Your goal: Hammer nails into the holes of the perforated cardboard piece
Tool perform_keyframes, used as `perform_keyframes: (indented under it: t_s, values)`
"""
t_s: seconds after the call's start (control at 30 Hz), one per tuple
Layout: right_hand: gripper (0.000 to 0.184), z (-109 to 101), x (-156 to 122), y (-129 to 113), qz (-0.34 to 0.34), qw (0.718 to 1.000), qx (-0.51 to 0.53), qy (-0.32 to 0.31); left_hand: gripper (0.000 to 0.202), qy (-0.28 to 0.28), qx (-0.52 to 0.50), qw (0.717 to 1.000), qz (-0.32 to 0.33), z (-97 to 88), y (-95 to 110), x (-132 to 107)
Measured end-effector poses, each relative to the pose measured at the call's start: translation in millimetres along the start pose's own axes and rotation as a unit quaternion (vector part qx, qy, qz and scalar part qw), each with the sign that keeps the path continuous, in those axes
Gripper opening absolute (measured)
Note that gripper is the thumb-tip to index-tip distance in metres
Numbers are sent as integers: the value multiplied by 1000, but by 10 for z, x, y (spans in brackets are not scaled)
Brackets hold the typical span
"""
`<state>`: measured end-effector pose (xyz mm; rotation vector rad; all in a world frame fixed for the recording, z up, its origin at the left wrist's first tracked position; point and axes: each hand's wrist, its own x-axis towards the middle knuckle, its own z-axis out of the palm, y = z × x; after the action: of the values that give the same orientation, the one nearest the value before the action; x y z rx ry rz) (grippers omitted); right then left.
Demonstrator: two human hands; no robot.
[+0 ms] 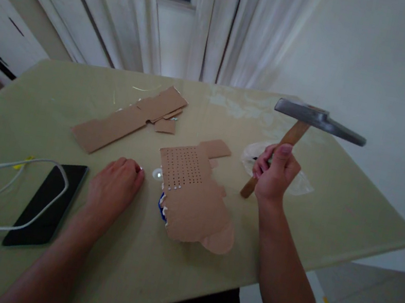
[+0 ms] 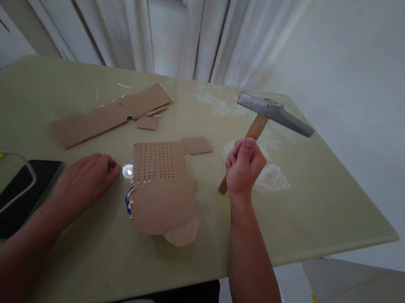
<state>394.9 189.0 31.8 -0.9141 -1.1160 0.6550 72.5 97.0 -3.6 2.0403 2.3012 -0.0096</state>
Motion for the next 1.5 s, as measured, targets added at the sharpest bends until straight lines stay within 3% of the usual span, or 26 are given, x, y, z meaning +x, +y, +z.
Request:
perform_keyframes:
  t_s: [0.2, 0.4, 0.6, 0.93, 1.07, 1.17, 1.33, 1.4, 1.5]
  values:
    - [64, -25, -4, 32, 2, 1000, 0, 2, 36, 50, -36, 998, -2, -22, 62, 4]
    - [67, -2, 8, 2, 4, 1000, -10, 7, 34, 57, -137, 988, -32, -50, 122, 14]
    - [68, 9, 4, -26, 7, 1000, -13, 0, 39, 196, -238, 951, 16, -47, 115, 10]
    - [69, 3, 17, -6, 17, 1000, -11, 4, 24, 351, -354, 866, 39, -135, 275, -104]
    - [69, 8, 22, -4, 21, 1000, -2, 0, 19, 361, -386, 847, 58, 8, 253, -91]
    - [70, 6, 22, 3, 22, 1000, -4, 0, 17, 372, -445, 813, 49, 96, 272, -63]
    - [69, 5, 23, 17, 27, 1000, 4, -7, 24, 363, -544, 756, -3, -51, 418, -68]
    - [70, 11, 23, 10, 28, 1000, 9, -11, 23, 319, -554, 769, 28, -170, 479, -57]
    - [71, 21, 19, -11, 27, 1000, 1, -11, 18, 218, -518, 821, 97, -295, 569, -20]
